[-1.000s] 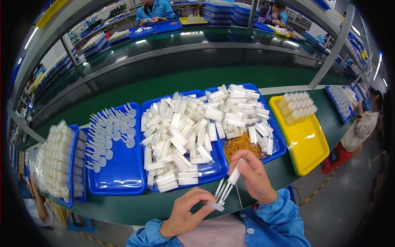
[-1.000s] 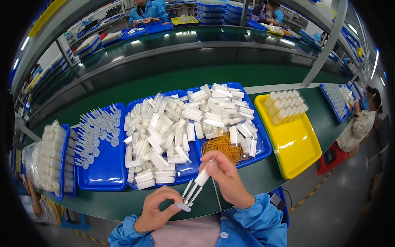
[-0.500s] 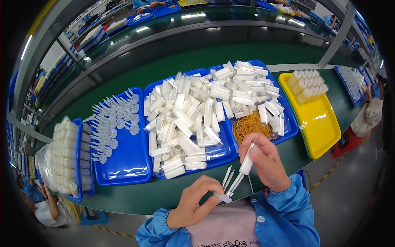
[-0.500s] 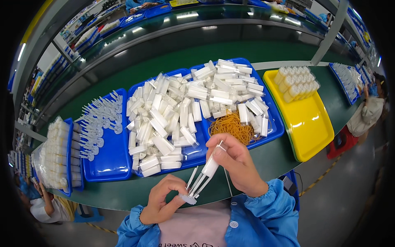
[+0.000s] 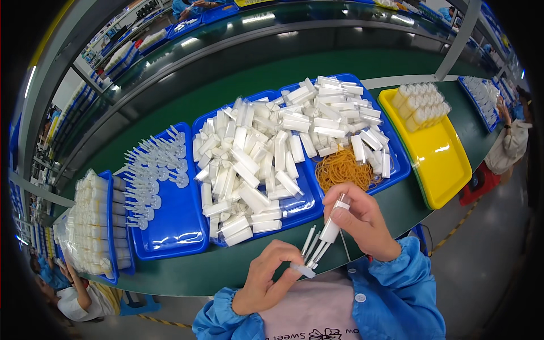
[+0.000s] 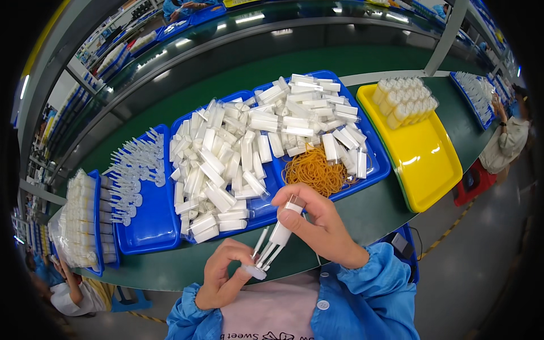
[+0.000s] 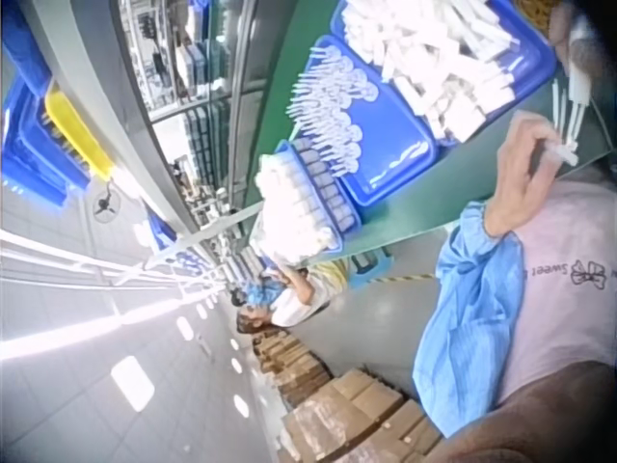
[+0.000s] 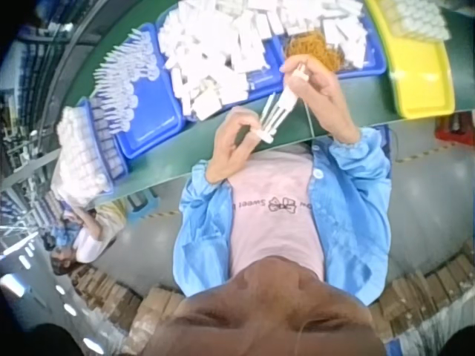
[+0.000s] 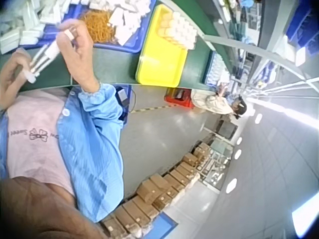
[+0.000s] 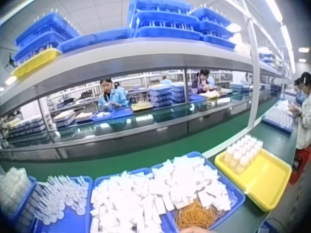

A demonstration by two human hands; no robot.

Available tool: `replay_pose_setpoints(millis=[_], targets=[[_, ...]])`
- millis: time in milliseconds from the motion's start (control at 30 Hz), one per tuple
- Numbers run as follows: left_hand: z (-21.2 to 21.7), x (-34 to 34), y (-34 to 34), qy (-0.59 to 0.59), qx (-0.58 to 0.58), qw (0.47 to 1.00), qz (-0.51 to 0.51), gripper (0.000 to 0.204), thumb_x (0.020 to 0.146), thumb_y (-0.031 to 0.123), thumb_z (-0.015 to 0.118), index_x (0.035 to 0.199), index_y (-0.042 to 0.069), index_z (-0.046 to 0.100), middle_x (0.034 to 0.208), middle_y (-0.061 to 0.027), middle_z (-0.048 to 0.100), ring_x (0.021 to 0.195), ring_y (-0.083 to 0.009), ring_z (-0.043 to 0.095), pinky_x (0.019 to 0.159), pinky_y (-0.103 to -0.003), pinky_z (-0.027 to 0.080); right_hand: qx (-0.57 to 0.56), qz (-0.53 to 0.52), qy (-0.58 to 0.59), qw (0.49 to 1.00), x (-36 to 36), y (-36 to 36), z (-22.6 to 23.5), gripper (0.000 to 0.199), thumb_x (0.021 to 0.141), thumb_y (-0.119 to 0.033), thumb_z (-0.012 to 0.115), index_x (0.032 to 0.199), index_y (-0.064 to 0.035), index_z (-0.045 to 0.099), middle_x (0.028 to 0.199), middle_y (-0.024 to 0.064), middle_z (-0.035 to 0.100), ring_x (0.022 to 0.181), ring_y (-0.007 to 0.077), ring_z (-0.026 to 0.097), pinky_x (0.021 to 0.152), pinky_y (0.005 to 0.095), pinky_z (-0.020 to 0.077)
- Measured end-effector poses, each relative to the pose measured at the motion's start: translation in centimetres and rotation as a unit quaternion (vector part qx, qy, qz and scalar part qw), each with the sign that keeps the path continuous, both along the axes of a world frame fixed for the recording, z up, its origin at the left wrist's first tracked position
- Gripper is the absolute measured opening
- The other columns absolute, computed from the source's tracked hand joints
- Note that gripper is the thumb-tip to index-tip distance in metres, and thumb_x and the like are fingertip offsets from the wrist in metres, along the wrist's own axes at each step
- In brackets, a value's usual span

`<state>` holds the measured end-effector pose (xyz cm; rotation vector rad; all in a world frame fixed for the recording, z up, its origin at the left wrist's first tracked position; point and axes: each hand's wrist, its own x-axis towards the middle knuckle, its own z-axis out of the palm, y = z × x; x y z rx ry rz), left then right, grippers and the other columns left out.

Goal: Assemble white plastic tube components and bundle them using rubber bands.

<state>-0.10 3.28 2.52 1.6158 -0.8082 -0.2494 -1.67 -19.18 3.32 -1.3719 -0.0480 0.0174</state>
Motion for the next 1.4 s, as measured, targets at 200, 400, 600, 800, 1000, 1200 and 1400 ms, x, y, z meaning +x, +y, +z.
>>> replay_pose_setpoints(millis=[200, 400, 600, 800, 1000, 1200, 1400], targets=[[-0.4, -0.4, 0.1, -0.049, 0.018, 0.996, 0.072, 0.012, 0.086, 0.005, 0.064, 0.095, 0.002, 0.056, 0.092, -0.0124, 0.057, 0.086, -0.0198, 0.056, 0.078, -0.031, 0.044, 0.11, -0.078, -0.015, 0.991, -0.8, 2.0, -0.9, 0.024, 0.094, -0.019, 0.059, 0.11, -0.0023, 0.053, 0.091, 0.0023, 0.055, 0.083, 0.0086, 0.05, 0.077, 0.0227, 0.0406], [-1.5, -0.7, -0.3, 0.011, -0.043, 0.991, 0.123, 0.017, 0.081, -0.001, 0.067, 0.095, 0.002, 0.059, 0.092, -0.0127, 0.061, 0.08, -0.0212, 0.058, 0.074, -0.03, 0.046, -0.037, -0.115, -0.117, 0.986, -0.6, 2.0, -1.5, 0.024, 0.092, -0.019, 0.062, 0.107, -0.0017, 0.054, 0.093, 0.0052, 0.054, 0.084, 0.0102, 0.052, 0.078, 0.0251, 0.0419], [-2.3, -0.3, -1.0, 0.056, -0.065, 0.992, 0.09, 0.016, 0.083, 0.001, 0.066, 0.096, 0.002, 0.057, 0.095, -0.0117, 0.058, 0.085, -0.0186, 0.056, 0.078, -0.029, 0.044, -0.072, -0.062, -0.136, 0.986, -0.1, 1.4, -1.1, 0.021, 0.091, -0.017, 0.063, 0.104, -0.0026, 0.056, 0.098, 0.0064, 0.055, 0.089, 0.0123, 0.052, 0.081, 0.0275, 0.0416], [-3.5, -0.4, -1.3, 0.097, -0.075, 0.987, 0.105, 0.017, 0.086, 0.003, 0.063, 0.1, 0.003, 0.054, 0.099, -0.0111, 0.055, 0.089, -0.0171, 0.054, 0.081, -0.028, 0.043, -0.083, 0.0, -0.044, 0.996, -0.4, 2.5, -1.7, 0.024, 0.094, -0.02, 0.057, 0.107, -0.0009, 0.054, 0.097, 0.0087, 0.059, 0.103, 0.0161, 0.05, 0.089, 0.0319, 0.0399], [-3.5, 0.4, -0.6, 0.087, -0.084, 0.981, 0.154, 0.018, 0.085, 0.001, 0.063, 0.1, 0.002, 0.053, 0.1, -0.0103, 0.054, 0.091, -0.0163, 0.055, 0.085, -0.029, 0.044, -0.294, -0.091, -0.203, 0.929, 2.6, 1.5, -1.6, 0.035, 0.09, -0.02, 0.061, 0.12, -0.0014, 0.055, 0.103, 0.0092, 0.058, 0.099, 0.0245, 0.054, 0.094, 0.0346, 0.0379], [-2.5, 1.3, 1.2, 0.117, -0.125, 0.962, 0.215, 0.02, 0.084, -0.005, 0.062, 0.101, 0.001, 0.053, 0.104, -0.0096, 0.054, 0.096, -0.015, 0.056, 0.088, -0.029, 0.046, -0.568, -0.133, -0.218, 0.782, 5.2, 1.8, -4.3, 0.039, 0.077, -0.017, 0.07, 0.113, -0.0068, 0.057, 0.097, 0.0063, 0.06, 0.096, 0.0254, 0.054, 0.09, 0.0427, 0.0357], [-1.1, 1.1, 2.3, 0.118, -0.052, 0.957, 0.26, 0.014, 0.079, -0.004, 0.069, 0.092, -0.002, 0.064, 0.094, -0.01, 0.059, 0.089, -0.0159, 0.059, 0.08, -0.026, 0.048, -0.514, -0.178, -0.228, 0.808, 5.2, 0.2, -3.9, 0.029, 0.082, -0.012, 0.066, 0.109, -0.0054, 0.06, 0.094, 0.0083, 0.055, 0.091, 0.0217, 0.054, 0.088, 0.0359, 0.0385]])
